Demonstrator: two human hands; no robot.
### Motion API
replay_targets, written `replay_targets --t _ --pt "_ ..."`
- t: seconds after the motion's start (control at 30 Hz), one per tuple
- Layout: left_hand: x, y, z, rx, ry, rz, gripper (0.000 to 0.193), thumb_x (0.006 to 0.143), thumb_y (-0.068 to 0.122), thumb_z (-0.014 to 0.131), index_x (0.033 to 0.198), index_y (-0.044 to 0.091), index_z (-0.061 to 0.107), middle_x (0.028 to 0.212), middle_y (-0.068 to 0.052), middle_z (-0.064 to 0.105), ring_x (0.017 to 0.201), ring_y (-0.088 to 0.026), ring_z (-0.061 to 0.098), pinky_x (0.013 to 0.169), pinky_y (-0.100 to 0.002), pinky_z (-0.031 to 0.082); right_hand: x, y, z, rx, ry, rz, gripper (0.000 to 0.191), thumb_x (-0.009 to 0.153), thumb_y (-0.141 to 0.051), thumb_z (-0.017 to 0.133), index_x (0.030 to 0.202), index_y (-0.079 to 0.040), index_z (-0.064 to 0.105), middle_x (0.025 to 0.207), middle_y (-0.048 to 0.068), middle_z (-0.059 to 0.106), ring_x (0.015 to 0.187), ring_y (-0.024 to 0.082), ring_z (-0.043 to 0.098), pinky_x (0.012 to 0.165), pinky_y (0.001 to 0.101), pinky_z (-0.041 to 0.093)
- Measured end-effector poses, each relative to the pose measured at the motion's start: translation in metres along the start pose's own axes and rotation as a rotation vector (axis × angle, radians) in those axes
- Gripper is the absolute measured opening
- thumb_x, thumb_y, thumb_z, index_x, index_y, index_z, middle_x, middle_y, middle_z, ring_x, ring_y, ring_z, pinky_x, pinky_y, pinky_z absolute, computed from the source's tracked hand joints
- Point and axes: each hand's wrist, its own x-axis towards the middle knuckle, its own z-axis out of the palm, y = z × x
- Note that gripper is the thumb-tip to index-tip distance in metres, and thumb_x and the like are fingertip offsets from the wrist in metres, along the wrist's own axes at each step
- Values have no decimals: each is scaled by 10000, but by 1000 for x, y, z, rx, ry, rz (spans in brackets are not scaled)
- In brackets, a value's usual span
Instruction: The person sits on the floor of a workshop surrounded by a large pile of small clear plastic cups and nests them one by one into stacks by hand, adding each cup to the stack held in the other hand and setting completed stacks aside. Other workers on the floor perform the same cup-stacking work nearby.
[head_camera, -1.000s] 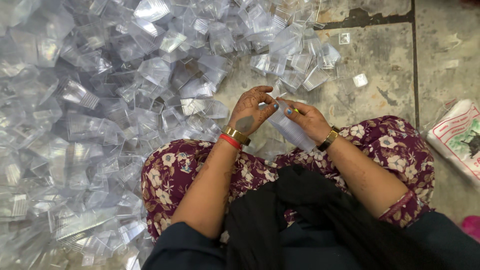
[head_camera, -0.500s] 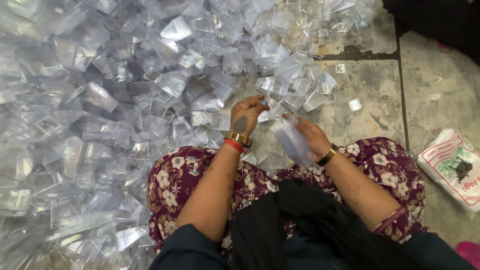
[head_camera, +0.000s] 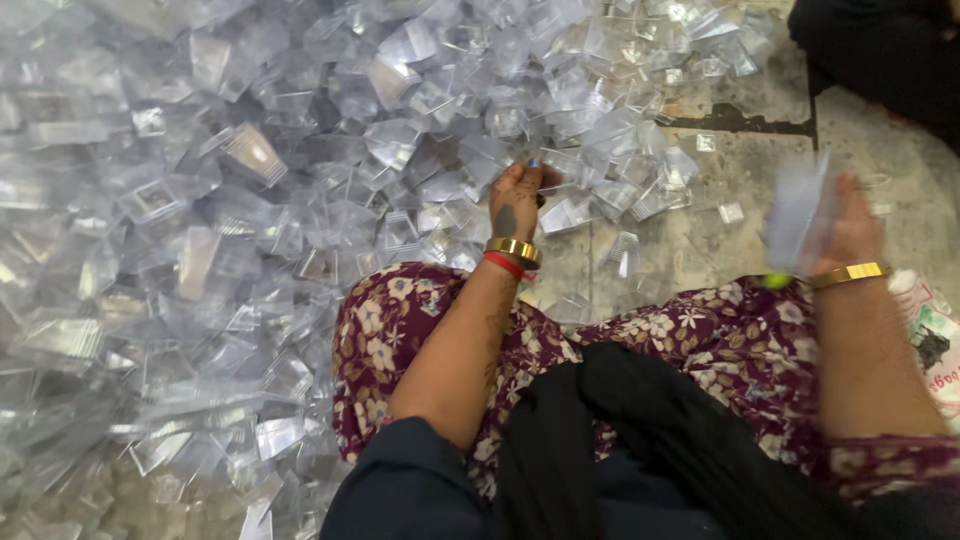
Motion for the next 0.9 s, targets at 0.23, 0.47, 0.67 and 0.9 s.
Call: replay_targets --t 0.23,0.47,0.67,0.9 --pt "-2 -1 12 -72 -40 35 348 1044 370 583 918 59 675 818 -33 731 738 -136 711 602 -270 467 -9 -16 2 -2245 176 685 645 940 -577 561 1437 -177 652 1502 176 592 1344 373 594 1109 549 451" --pt "1 -23 16 -68 -84 35 377 1051 362 572 944 12 662 865 -73 719 762 -176 730 717 -316 593 4 -1 -3 -2373 115 883 554 988 -514 486 1385 -202 711 1515 71 617 1365 268 611 1109 507 469" --pt "3 -39 24 -51 -92 -23 328 1056 316 567 1050 -4 638 917 -88 716 793 -185 728 743 -323 592 33 2 -10 -2556 196 789 530 992 -423 457 1379 -151 696 1502 87 608 1353 299 598 1116 586 376" --pt "6 -38 24 44 -47 -46 271 1048 276 575 1072 18 656 940 -84 735 816 -176 721 761 -311 572 31 10 -25 -2749 351 533 468 1028 -351 439 1342 -172 737 1452 116 649 1339 341 603 1109 672 271"
